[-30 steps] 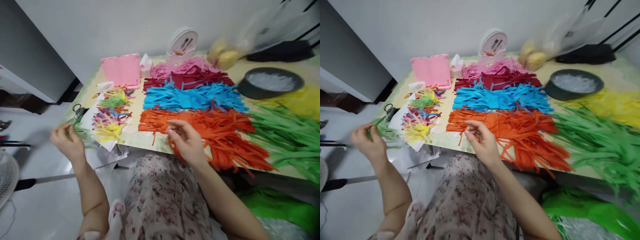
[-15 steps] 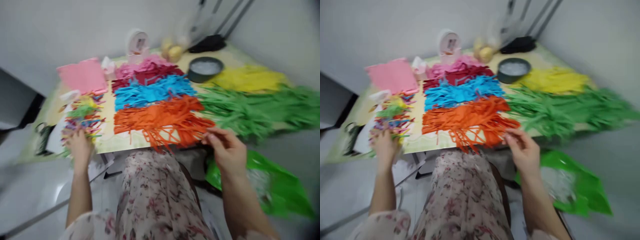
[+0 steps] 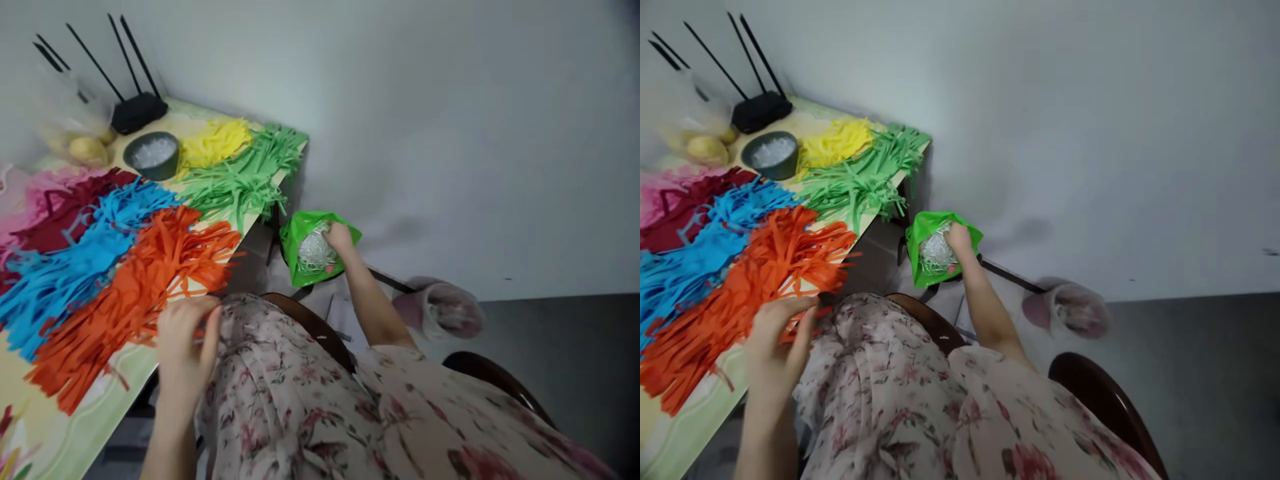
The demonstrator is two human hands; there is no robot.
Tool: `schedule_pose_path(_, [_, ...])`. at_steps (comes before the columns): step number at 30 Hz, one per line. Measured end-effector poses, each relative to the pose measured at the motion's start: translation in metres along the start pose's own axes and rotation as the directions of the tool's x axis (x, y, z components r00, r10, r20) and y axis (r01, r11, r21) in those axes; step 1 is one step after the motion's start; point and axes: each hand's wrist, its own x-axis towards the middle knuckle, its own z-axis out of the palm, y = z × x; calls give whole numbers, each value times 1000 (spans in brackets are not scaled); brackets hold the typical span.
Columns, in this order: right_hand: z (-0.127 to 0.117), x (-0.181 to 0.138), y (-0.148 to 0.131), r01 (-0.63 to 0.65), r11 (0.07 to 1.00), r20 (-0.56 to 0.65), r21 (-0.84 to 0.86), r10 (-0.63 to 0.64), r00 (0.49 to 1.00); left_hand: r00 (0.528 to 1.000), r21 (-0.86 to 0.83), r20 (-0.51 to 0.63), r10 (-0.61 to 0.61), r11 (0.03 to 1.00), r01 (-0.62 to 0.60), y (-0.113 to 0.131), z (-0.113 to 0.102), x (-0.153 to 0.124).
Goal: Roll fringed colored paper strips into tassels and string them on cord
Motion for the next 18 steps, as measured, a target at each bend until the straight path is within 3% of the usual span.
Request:
schedule_pose_path(2, [5, 5, 2, -25, 999, 25, -36, 26, 999, 991, -12, 104, 90, 996, -89, 1, 36, 13])
schedule_pose_path(5, [-2, 11, 1, -19, 999, 54, -46, 21, 998, 978, 2, 178, 109, 994, -111, 2, 61, 20])
schedule_pose_path(10, [-35, 5, -14, 91, 995, 18, 47, -92, 996, 976, -27, 211, 51, 999, -46, 0, 61, 15])
schedule_pose_path(13, [-66, -12, -39, 225, 955, -23, 192, -224, 974, 979, -129, 204, -10, 991, 37, -4, 59, 20])
schedule_pose_path(17, [-121, -58, -101, 454, 813, -94, 364, -453, 887, 992, -310, 122, -18, 949, 56, 1, 63, 52])
schedule_pose_path(18, [-136, -76, -121, 583, 695, -144, 422, -583, 800, 995, -366, 101, -18, 929, 54, 7, 66, 65])
